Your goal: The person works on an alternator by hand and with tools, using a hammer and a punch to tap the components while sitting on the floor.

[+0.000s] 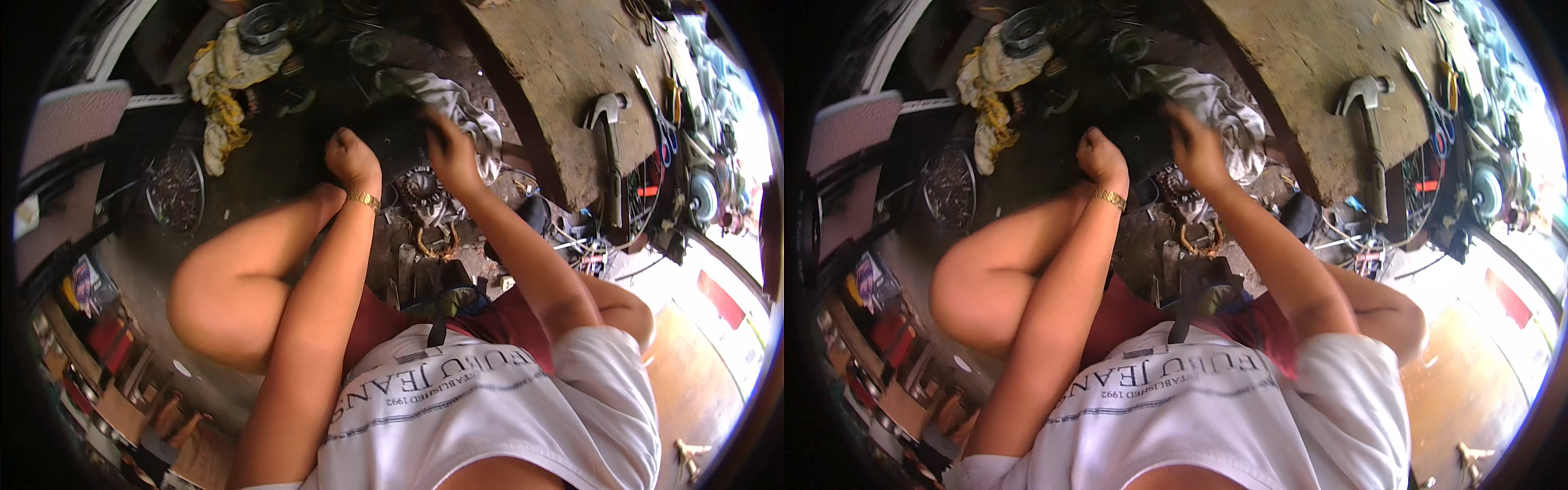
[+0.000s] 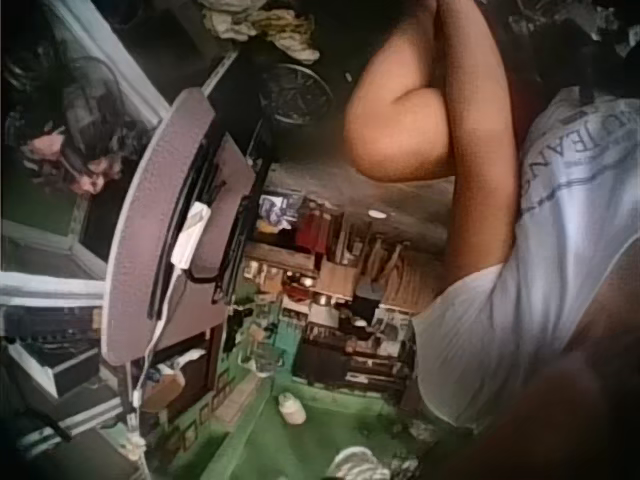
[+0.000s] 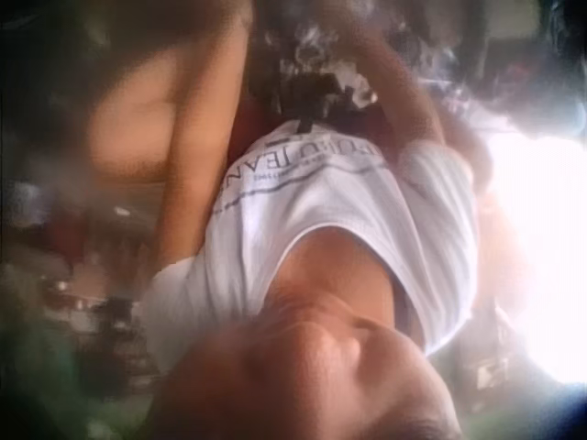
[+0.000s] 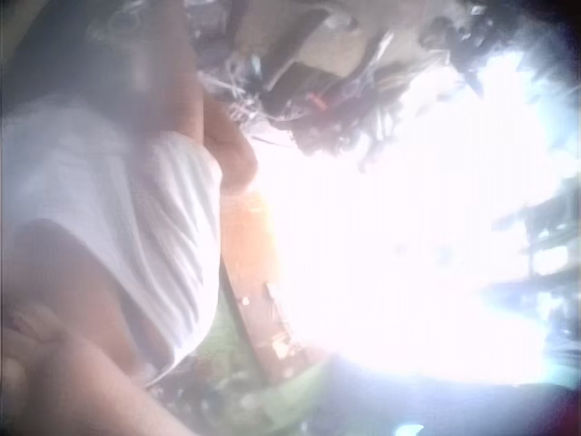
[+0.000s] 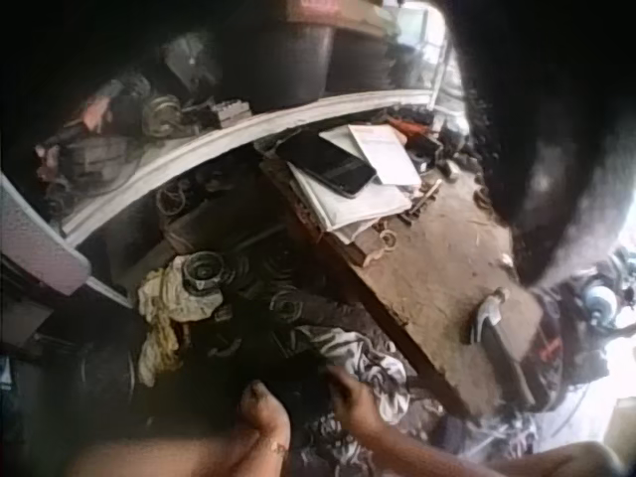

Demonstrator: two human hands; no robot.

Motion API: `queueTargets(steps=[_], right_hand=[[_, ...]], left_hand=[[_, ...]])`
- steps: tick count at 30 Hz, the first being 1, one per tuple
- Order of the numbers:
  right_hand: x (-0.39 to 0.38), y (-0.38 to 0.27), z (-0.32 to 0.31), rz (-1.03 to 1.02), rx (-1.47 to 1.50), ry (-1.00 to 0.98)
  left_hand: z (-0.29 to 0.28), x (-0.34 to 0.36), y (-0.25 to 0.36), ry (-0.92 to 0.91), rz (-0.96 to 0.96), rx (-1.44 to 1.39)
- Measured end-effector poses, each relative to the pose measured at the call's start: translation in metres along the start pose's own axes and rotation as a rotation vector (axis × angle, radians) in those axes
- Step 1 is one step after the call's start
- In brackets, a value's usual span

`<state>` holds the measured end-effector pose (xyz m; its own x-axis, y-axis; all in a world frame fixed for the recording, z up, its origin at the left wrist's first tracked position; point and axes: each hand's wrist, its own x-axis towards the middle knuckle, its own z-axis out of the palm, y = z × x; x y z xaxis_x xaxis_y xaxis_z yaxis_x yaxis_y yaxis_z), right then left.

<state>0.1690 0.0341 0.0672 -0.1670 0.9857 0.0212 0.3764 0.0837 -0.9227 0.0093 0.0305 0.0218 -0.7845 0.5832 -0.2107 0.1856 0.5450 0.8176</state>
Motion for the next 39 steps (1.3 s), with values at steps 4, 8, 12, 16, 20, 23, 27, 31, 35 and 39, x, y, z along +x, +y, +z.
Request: queueTargets(steps=[4,8,12,16,20,23,27,31,35,39], right_hand=[[0.003,-0.026,0.007,0.143,0.088,-0.014],[-0.073,-0.071,-0.079,0.215,-0.017,-0.114],[-0.092,-0.060,-0.082,0.238,-0.032,-0.111],[0.011,-0.011,0.018,0.035,0.137,0.019],[-0.009,-0.025,-0.004,0.099,0.125,-0.059],[-0.078,-0.071,-0.080,0.290,0.015,-0.135],[-0.079,-0.072,-0.084,0.274,-0.095,-0.201],[0.025,-0.005,0.013,0.020,0.081,-0.056],[-0.005,-0.028,-0.004,0.040,0.057,-0.050],[-0.082,-0.098,-0.101,0.190,-0.118,-0.177]], left_hand=[[-0.010,0.005,0.010,0.044,-0.074,0.026],[-0.017,0.015,0.003,0.040,-0.093,-0.007],[-0.012,0.015,-0.001,0.094,0.014,-0.032],[0.001,0.004,0.008,0.080,0.010,0.008],[-0.006,0.015,0.002,0.086,-0.050,0.026],[-0.012,0.013,-0.004,0.061,-0.101,-0.002],[-0.011,0.016,-0.007,0.100,-0.029,0.005],[0.002,0.004,0.011,0.093,0.101,0.062],[0.001,0.024,0.004,0.129,-0.008,0.024],[-0.012,0.013,-0.003,0.113,-0.017,-0.025]])
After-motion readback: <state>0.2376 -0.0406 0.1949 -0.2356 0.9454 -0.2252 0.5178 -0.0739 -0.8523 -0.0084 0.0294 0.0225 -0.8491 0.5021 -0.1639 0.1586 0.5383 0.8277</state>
